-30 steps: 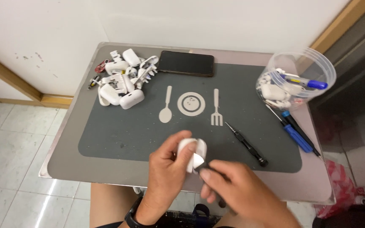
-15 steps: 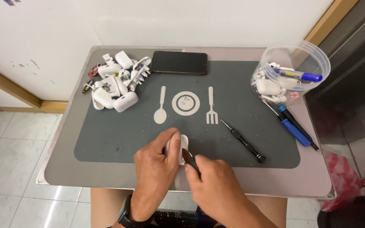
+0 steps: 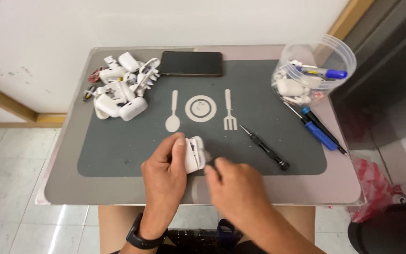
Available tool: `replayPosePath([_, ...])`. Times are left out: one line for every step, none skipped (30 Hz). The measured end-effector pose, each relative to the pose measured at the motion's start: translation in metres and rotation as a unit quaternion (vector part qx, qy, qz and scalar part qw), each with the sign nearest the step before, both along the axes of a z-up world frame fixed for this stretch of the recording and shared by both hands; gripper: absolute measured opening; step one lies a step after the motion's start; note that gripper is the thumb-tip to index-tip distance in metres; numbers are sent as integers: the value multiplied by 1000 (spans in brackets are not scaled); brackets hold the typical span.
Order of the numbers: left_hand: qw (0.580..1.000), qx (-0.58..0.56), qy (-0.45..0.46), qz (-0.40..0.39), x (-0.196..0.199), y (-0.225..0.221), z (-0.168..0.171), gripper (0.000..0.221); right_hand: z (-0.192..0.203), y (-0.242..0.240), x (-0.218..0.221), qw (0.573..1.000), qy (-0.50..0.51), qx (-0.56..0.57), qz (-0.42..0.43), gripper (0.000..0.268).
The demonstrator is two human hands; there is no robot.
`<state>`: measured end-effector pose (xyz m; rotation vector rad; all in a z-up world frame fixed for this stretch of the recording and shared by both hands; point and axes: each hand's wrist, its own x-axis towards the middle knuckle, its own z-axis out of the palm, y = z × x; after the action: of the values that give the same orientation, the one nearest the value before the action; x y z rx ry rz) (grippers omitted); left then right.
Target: Disassembling plastic earbud cases to remove internal electronic components using a utility knife and screwdriver.
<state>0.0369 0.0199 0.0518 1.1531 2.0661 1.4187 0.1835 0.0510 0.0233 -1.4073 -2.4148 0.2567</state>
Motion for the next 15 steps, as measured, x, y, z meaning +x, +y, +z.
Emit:
replayPosePath([999,8,-44,-5,-3,-1,2,31,9,4,4,992,32,-115,-39,44])
replayPosePath([999,10,-45,-3,-5,-2,4,31,14,3,5,992,32,-113,-37,44])
replayPosePath([996,12,-84,-2,-7,-2,6,33,18,2,7,985,80,-144,-52,48])
replayPosePath([992,13,-123,-3,-7,-2,7,38,23,1,10,974,128,-175,-68,53])
replayPosePath([992,14,-125,-3,-8,-1,5,38,42,2,5,974,126,-174,-68,53])
replayPosePath([992,29,-120,-6,-8,-1,4,37,61,2,0,953,142,-244,-112,34])
replayPosePath([992,43,-115,-9,-8,-1,2,36,79,2,-5,924,156,-312,-155,29])
replayPosePath([992,43,-114,-9,-9,-1,3,36,83,6,-7,924,156,-312,-155,29])
replayPosePath([989,42,-139,-18,-11,-2,4,36,87,10,-9,901,181,-353,-177,38])
replayPosePath([985,43,-163,-28,-13,-2,5,36,91,14,-11,875,205,-392,-198,55])
replayPosePath([986,44,-161,-28,-13,-2,7,36,93,14,-14,875,207,-391,-198,55])
replayPosePath([979,30,-198,-27,-14,-3,9,37,95,15,-16,874,203,-399,-189,34])
replayPosePath([972,16,-234,-25,-15,-4,12,39,96,15,-19,873,199,-406,-180,22])
replayPosePath([972,18,-232,-22,-15,-4,16,39,84,20,-17,874,199,-406,-176,22])
replayPosePath([967,1,-256,-11,-16,-5,20,41,71,24,-16,897,197,-355,-173,26])
